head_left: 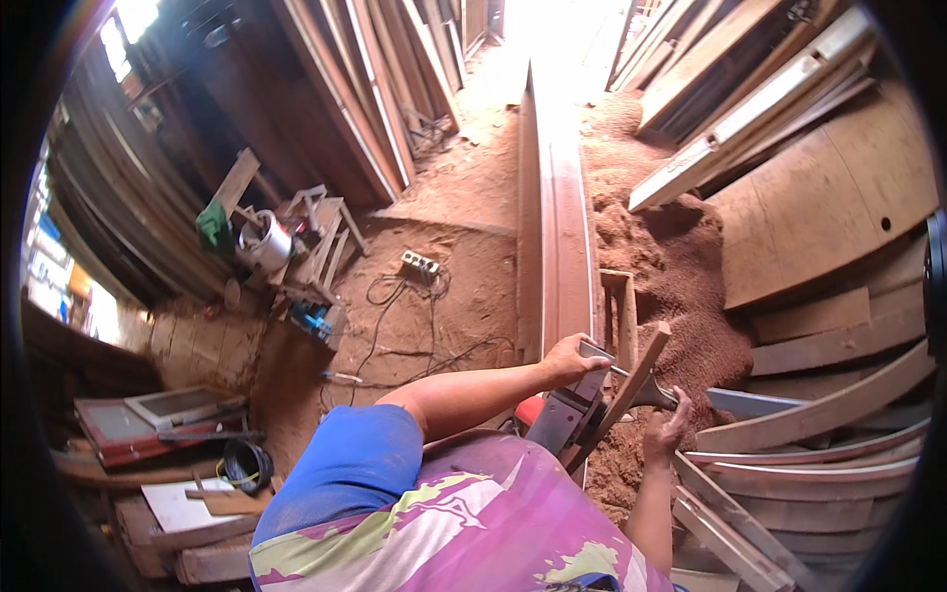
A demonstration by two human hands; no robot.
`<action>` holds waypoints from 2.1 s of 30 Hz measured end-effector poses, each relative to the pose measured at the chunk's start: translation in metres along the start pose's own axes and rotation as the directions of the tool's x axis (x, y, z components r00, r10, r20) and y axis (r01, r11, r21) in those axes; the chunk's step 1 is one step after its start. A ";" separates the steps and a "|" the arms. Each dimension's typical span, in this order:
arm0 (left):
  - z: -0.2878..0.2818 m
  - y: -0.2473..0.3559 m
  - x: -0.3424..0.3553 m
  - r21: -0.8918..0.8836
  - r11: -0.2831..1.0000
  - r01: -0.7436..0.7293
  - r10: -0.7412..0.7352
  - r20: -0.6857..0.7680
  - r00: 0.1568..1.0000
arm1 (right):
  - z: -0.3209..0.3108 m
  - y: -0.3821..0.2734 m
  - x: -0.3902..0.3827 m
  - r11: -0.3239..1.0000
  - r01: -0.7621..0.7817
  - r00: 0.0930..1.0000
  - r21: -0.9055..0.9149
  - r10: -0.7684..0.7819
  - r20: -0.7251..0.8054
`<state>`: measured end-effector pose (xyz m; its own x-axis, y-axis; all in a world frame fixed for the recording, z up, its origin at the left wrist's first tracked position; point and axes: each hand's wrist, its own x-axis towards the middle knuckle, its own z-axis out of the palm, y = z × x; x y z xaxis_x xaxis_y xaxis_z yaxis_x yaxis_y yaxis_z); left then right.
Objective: The person uses a power planer to smooth the edges of long wooden boards and then measures one of the boards with a framing square.
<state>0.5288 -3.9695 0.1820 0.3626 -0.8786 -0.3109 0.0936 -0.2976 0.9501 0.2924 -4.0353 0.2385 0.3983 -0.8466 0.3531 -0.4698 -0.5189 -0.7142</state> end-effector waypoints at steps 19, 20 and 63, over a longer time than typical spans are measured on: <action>0.045 0.021 -0.003 0.256 0.952 -0.170 0.064 0.377 0.924 | -0.008 0.069 0.001 0.850 -0.226 0.973 -0.476 0.219 -0.072; 0.051 0.013 0.006 0.220 0.960 -0.171 0.071 0.398 0.915 | -0.015 0.071 0.012 0.838 -0.277 0.939 -0.470 0.340 0.052; 0.052 0.025 0.000 0.455 0.890 -0.038 -0.076 0.230 0.970 | 0.025 0.038 0.015 0.720 -0.508 0.861 -0.473 0.439 -0.256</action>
<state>0.4827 -3.9963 0.2043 0.1318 -0.9156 -0.3798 -0.3522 -0.4014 0.8455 0.3001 -4.0649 0.2015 -0.0652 -0.9873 0.1452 -0.9134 0.0004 -0.4071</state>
